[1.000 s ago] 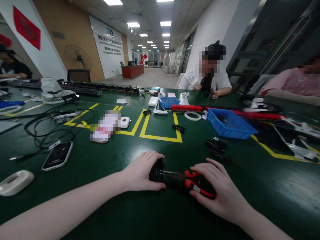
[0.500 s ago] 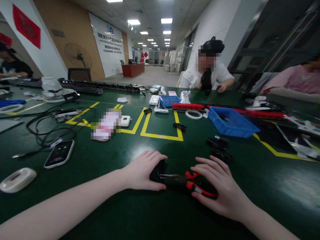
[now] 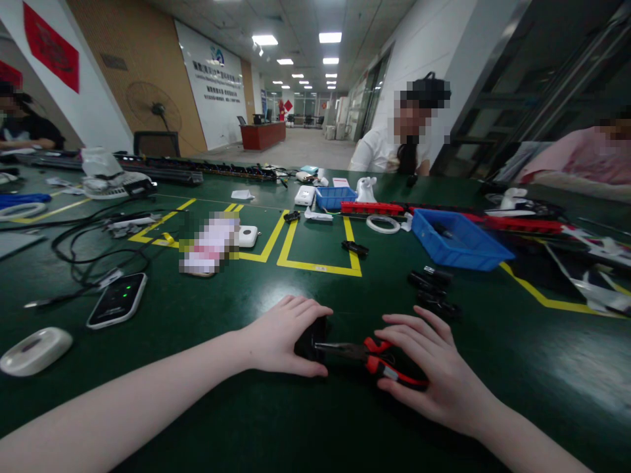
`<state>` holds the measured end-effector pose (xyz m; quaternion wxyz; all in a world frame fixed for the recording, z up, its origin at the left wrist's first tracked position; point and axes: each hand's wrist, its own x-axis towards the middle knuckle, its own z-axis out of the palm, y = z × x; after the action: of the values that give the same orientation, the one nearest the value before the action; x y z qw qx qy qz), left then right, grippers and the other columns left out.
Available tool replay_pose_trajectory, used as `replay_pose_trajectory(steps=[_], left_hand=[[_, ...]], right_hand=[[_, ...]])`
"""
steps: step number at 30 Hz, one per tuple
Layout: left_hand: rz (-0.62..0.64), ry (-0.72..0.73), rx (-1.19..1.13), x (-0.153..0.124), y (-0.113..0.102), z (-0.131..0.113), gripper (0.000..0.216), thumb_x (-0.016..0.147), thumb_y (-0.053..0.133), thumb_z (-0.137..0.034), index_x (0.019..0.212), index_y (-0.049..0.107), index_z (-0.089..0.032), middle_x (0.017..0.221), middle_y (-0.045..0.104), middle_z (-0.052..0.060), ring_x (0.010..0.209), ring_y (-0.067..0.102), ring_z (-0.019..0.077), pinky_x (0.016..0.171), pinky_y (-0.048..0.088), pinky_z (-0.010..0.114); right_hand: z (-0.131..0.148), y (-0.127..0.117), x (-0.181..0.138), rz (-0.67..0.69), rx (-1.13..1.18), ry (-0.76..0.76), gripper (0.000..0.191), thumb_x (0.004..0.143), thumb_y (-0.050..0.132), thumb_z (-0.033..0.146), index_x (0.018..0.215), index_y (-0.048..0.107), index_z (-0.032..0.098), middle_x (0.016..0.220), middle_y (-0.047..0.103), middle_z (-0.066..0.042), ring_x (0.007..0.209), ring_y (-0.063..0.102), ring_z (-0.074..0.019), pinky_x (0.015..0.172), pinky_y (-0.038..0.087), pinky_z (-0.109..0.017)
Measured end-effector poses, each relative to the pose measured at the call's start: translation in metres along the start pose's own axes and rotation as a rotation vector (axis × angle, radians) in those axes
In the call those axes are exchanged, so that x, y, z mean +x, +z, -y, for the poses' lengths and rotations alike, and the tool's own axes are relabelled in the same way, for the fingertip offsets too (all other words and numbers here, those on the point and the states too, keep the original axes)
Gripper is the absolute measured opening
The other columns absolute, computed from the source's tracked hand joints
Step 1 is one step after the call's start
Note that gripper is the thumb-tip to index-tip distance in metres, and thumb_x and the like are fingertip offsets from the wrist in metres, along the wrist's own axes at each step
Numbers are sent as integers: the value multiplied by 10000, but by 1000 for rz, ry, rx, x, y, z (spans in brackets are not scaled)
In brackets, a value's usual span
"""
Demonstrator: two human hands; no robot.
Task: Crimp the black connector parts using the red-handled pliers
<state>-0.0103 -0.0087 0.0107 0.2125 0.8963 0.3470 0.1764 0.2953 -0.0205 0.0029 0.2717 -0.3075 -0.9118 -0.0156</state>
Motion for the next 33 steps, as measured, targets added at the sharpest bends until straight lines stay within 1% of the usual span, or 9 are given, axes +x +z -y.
replay_pose_trajectory(steps=[5,9,12,17,22,29,33], left_hand=[[7,5,-6,0,-1,0,801,754,772,-562,1394,446,-207,1292,617,121,1175,575,326,1008,424,472],[4,4,-9,0,-1,0,795,756,773,-558,1395,451,-211,1292,619,119,1176,579,326,1010,428,473],[5,8,-2,0,-1,0,799,752,777,-564,1391,456,-206,1300,615,121,1181,577,327,1009,433,474],[3,9,10,0,0,1,805,754,772,-573,1392,457,-195,1306,613,126,1189,572,327,1012,432,471],[18,1,-2,0,-1,0,801,761,765,-574,1402,450,-210,1317,609,125,1198,567,330,1021,421,473],[10,9,-3,0,-1,1,798,765,760,-573,1403,446,-210,1306,612,120,1191,570,324,1012,427,469],[11,7,-6,0,-1,1,808,760,759,-583,1408,447,-216,1301,614,124,1186,572,331,1010,424,470]], right_hand=[[-2,-1,-1,14,-19,3,431,848,672,418,1228,593,232,1112,731,-98,1160,637,-303,1126,319,-550],[-4,-2,0,38,-25,-52,435,828,688,394,1220,595,229,1105,735,-81,1152,642,-290,1125,330,-524],[-5,-3,1,27,-20,-45,415,837,677,397,1206,601,225,1084,739,-75,1149,641,-287,1126,327,-520],[-10,-4,1,47,-54,-114,484,808,716,375,1243,579,212,1103,735,-77,1126,655,-275,1117,347,-501],[-10,-3,0,65,-12,-92,498,810,707,368,1262,565,212,1076,743,-69,972,711,-245,1127,362,-525],[-9,-2,0,66,4,-91,495,824,697,363,1272,555,207,1076,741,-89,961,713,-253,1079,430,-528],[-9,-3,-1,55,19,-81,480,824,694,366,1259,567,204,1071,742,-86,956,712,-253,1078,433,-529]])
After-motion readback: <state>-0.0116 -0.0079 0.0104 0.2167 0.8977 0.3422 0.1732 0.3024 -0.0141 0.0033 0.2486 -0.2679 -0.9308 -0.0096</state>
